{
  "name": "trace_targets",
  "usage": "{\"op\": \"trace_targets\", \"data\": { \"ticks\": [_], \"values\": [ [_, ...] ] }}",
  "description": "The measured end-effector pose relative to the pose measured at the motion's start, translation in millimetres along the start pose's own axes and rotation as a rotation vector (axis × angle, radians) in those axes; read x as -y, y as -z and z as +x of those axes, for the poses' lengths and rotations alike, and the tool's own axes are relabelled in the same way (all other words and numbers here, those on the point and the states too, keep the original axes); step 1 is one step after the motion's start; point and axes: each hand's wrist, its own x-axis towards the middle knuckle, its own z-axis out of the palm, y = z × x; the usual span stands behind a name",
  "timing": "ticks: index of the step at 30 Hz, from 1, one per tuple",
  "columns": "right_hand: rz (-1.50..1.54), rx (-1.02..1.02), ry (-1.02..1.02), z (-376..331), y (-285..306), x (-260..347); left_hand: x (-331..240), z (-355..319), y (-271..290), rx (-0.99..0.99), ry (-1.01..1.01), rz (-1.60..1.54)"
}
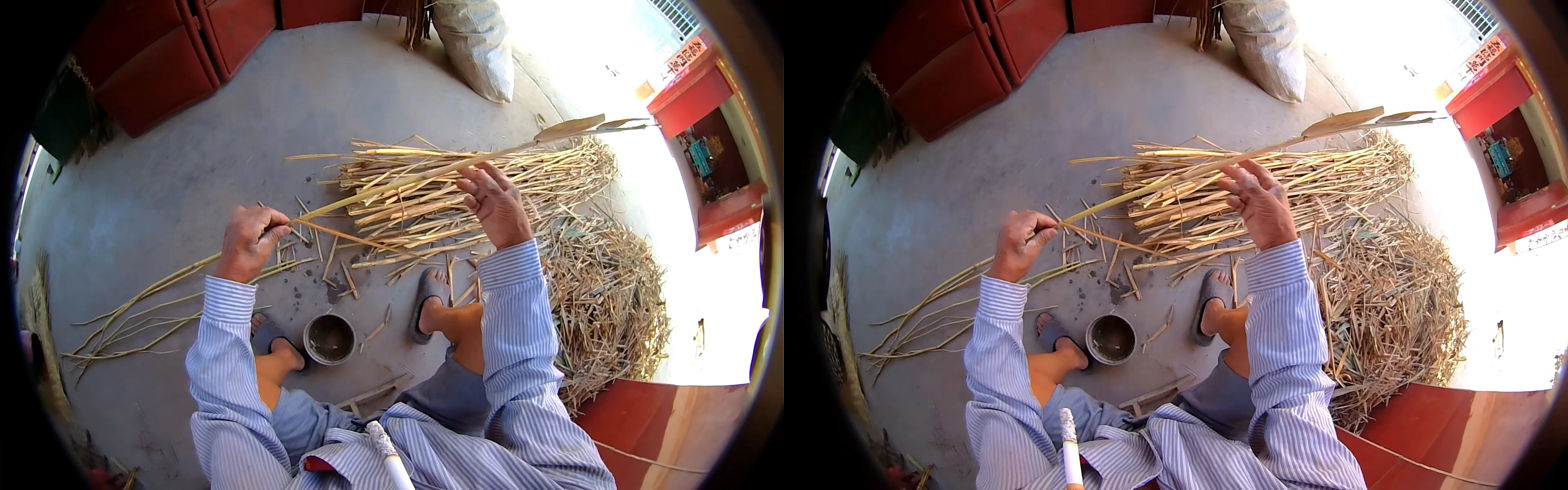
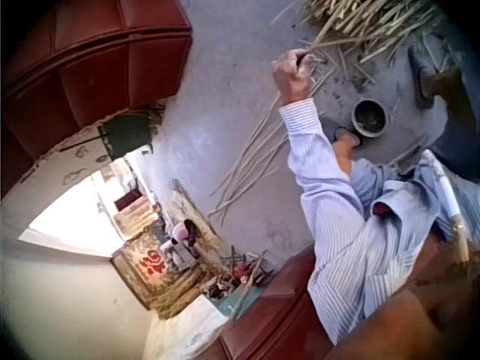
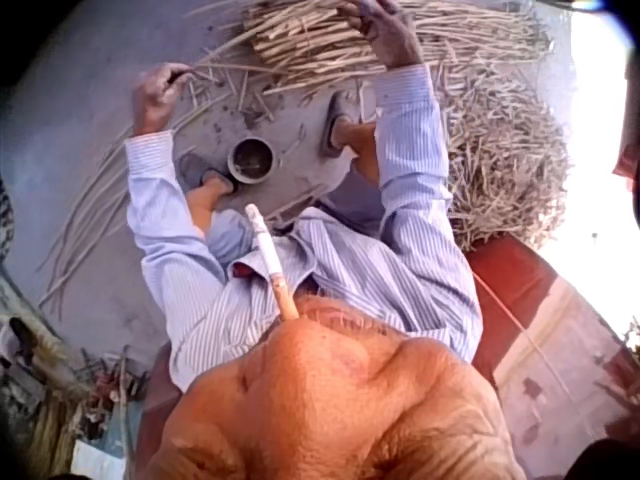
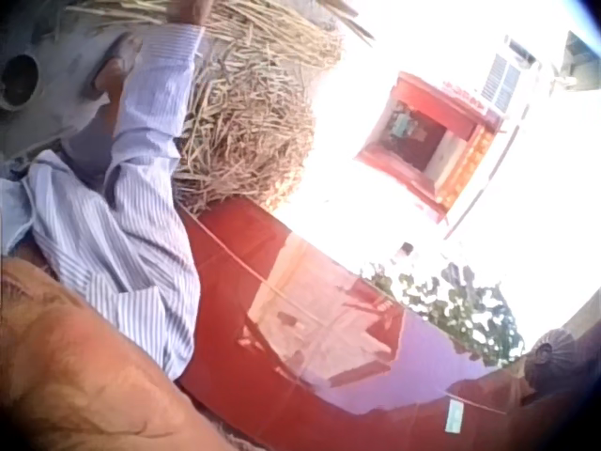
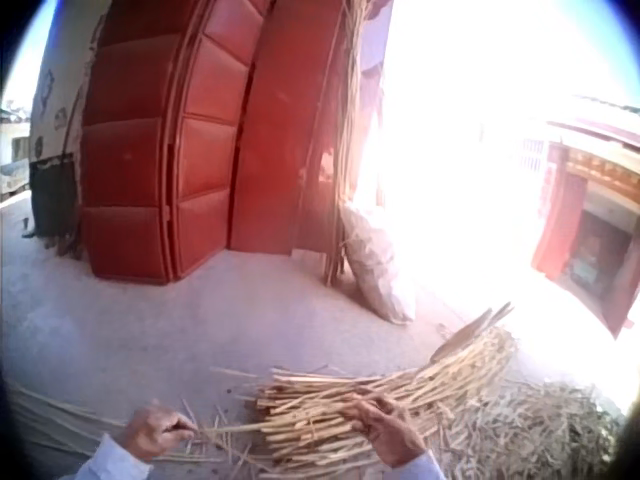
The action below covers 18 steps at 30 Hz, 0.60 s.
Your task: The person sits on the floor and processes long dried sticks by hand. They repeatedly strip the outer layers from the sticks and break them into smaller pieces, placing the processed material into a pile.
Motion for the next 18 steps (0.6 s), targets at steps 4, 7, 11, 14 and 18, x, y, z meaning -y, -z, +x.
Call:
{"op": "trace_targets", "data": {
  "ticks": [4, 7, 11, 14, 18],
  "values": [
    [-0.099, 0.095, 0.023, 16.1, -33.2, -24.8, -5.4, 1.7, -6.1, 0.081, 0.039, -0.083],
    [-0.218, 0.02, 0.047, 18.4, -43.7, -31.6, -12.5, 2.6, -16.7, 0.011, 0.089, -0.185],
    [-0.245, 0.0, 0.036, 22.1, -43.0, -39.7, -4.4, -0.5, -31.7, 0.026, 0.16, -0.272],
    [-0.215, 0.044, 0.049, 21.0, -41.7, -40.9, 4.2, -3.7, -41.8, 0.056, 0.35, -0.536],
    [-0.165, 0.117, 0.058, 18.7, -42.0, -42.6, 19.4, -2.6, -43.0, -0.03, 0.625, -0.853]
  ]
}}
